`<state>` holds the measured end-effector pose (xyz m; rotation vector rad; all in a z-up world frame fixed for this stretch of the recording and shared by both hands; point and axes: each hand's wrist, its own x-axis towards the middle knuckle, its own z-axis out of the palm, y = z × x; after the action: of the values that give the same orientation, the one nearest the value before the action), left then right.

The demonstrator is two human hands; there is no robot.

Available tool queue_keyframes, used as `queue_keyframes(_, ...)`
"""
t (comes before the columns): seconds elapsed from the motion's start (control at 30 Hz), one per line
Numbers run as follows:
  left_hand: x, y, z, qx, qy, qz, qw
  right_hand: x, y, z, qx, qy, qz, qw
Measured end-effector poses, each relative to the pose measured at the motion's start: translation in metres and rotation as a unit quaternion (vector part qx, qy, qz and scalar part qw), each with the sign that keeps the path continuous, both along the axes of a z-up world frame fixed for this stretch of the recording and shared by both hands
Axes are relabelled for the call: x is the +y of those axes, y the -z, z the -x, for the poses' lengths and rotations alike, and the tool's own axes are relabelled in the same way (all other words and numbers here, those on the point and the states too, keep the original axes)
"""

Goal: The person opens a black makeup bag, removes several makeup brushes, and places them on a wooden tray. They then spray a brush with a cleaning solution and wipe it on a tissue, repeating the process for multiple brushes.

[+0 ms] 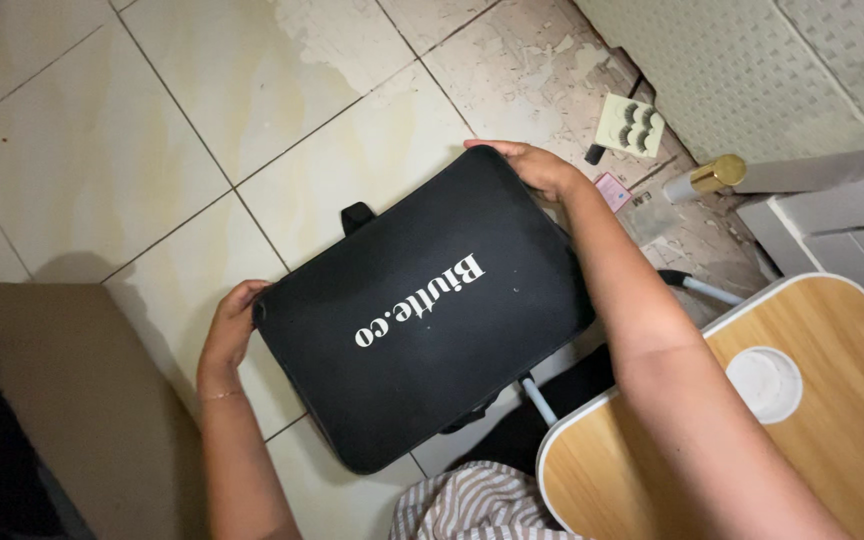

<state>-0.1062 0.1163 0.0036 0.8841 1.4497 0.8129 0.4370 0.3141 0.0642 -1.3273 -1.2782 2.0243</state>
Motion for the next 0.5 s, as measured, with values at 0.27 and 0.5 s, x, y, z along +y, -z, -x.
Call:
queue_keyframes(0.27,-0.006,0.011,-0.013,0.029,-0.041,-0.111,0.993,0.013,0.023,-0.007,-0.088,-0.017,-0.074,0.993)
queue_keyframes(0.5,-0.030,-0.035,-0.038,0.374,-0.014,-0.223,0.900,-0.010,0.005,-0.014,-0.276,-0.020,-0.347,0.896)
